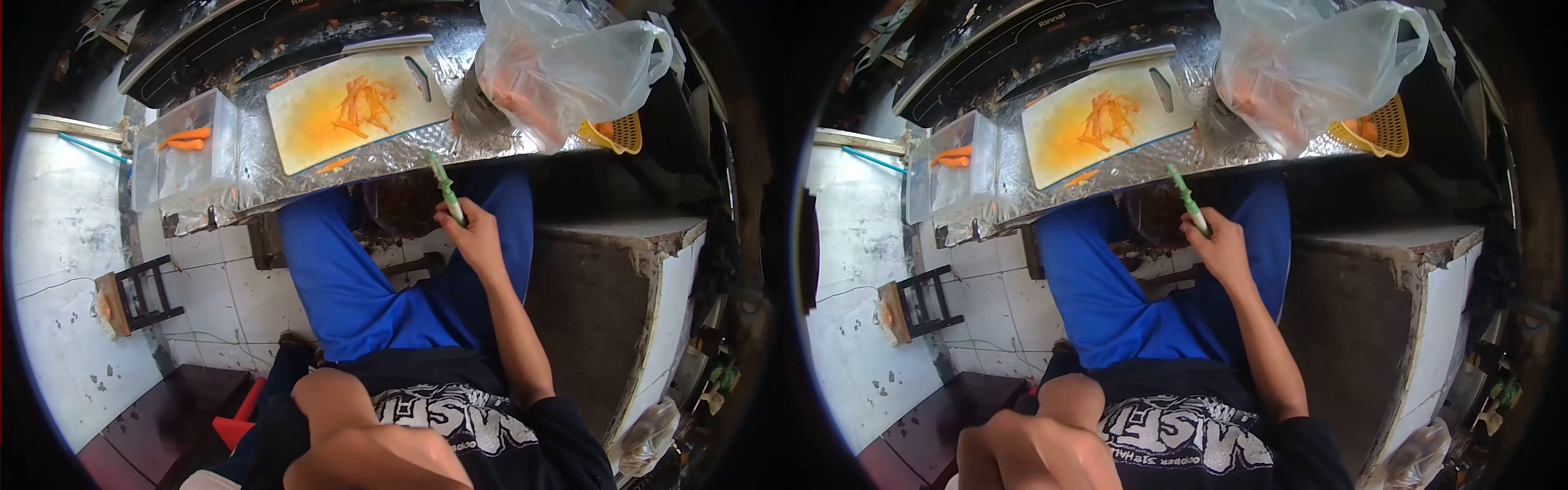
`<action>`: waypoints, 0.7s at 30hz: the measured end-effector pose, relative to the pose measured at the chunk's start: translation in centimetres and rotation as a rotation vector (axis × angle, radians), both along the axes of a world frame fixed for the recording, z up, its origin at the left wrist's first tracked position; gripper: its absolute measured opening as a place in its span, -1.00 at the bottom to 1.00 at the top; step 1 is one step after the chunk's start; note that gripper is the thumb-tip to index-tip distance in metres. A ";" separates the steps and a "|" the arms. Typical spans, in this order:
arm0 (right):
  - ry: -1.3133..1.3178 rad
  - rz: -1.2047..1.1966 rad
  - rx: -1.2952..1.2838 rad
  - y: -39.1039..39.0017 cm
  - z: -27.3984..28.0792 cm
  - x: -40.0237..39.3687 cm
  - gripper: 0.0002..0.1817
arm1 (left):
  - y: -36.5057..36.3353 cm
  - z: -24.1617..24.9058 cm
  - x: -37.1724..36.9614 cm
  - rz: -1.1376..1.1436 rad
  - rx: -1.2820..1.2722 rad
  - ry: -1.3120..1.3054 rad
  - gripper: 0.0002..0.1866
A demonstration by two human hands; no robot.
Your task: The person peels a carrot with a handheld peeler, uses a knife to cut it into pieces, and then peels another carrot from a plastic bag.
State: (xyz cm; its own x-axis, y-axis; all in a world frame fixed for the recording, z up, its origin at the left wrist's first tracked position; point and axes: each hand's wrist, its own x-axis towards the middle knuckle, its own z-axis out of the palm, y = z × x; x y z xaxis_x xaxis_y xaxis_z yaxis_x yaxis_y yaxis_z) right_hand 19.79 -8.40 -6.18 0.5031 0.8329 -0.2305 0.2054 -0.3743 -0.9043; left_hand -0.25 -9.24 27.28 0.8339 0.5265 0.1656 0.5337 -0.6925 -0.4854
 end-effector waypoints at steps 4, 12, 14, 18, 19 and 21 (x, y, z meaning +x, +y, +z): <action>-0.095 0.082 -0.043 0.8 -0.1 -0.4 -0.80 | 0.6 -1.5 0.6 -0.172 0.971 1.379 -0.67; -0.121 0.134 0.100 0.9 -1.5 -0.1 -0.81 | 2.4 -2.9 0.2 -0.001 2.679 2.377 -0.50; -0.108 0.153 0.091 1.1 -1.4 -0.1 -0.81 | 2.1 -2.7 0.1 -0.204 2.756 2.575 -0.50; -0.095 0.147 0.089 1.2 -1.4 -0.3 -0.80 | 3.2 -3.5 0.0 0.179 2.752 2.328 -0.70; -0.087 0.145 0.089 1.1 -1.4 -0.4 -0.80 | 3.5 -3.8 0.1 0.267 2.744 2.253 -0.73; -0.105 0.147 0.097 1.2 -1.4 -0.3 -0.80 | 4.3 -4.8 0.1 0.433 2.716 2.107 -0.77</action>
